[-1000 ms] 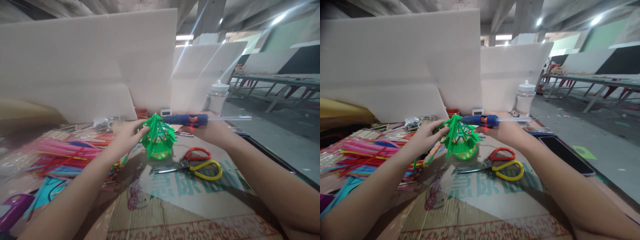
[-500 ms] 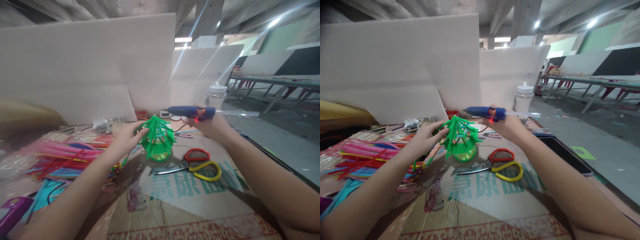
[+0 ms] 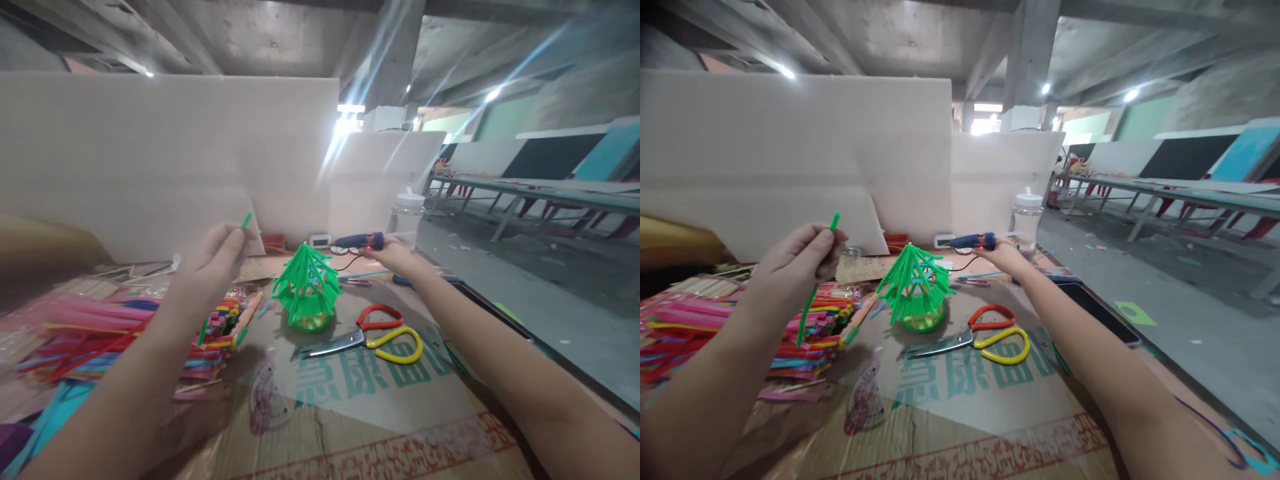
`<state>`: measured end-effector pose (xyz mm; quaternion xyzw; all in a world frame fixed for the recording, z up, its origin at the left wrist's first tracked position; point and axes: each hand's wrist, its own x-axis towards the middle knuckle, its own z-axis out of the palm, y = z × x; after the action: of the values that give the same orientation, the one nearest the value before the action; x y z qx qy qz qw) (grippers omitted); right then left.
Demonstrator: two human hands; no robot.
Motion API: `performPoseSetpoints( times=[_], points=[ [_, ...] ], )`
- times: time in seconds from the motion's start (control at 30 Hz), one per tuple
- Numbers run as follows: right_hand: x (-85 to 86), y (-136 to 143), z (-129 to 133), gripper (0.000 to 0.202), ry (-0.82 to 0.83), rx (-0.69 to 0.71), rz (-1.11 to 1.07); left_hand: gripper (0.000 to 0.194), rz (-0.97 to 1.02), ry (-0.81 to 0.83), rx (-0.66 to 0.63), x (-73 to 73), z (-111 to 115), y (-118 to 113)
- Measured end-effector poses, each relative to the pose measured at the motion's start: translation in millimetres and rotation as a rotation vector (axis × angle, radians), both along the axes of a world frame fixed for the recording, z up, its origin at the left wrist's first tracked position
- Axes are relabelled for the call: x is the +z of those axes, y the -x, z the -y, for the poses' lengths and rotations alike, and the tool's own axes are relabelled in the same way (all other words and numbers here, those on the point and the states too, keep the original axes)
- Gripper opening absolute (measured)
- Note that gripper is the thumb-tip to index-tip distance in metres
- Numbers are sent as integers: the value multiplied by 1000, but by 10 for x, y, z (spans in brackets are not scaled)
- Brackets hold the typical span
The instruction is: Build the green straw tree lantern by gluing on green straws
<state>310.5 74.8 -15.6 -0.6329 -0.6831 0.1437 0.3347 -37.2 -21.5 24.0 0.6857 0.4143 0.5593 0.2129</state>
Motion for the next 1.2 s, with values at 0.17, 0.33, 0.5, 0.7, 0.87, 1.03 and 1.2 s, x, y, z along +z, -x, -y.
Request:
performPoseSetpoints(
  times=[0.17, 0.33, 0.5, 0.7, 0.87, 1.03, 1.2],
  points=[
    [-166, 180, -378, 38, 110, 52, 32, 22, 46, -5, 34, 103, 114, 48],
    [-433, 383, -600, 35, 192, 96, 67, 30, 67, 65, 18, 88, 102, 73],
    [-533, 473, -568, 36, 180, 124, 104, 35, 47, 105, -27, 78, 116, -52],
    [-341, 153, -309, 25, 46, 63, 175, 39, 116, 144, -110, 51, 147, -131],
    [114, 37, 263, 39, -223, -61, 154, 37, 69, 134, -26, 86, 237, -239],
    [362, 534, 1071, 36, -207, 372, -196, 32, -3, 146, -103, 105, 317, -446],
    [261, 951, 1435, 21, -124, 566, -287, 30, -31, 150, -179, 73, 350, -578]
  ],
)
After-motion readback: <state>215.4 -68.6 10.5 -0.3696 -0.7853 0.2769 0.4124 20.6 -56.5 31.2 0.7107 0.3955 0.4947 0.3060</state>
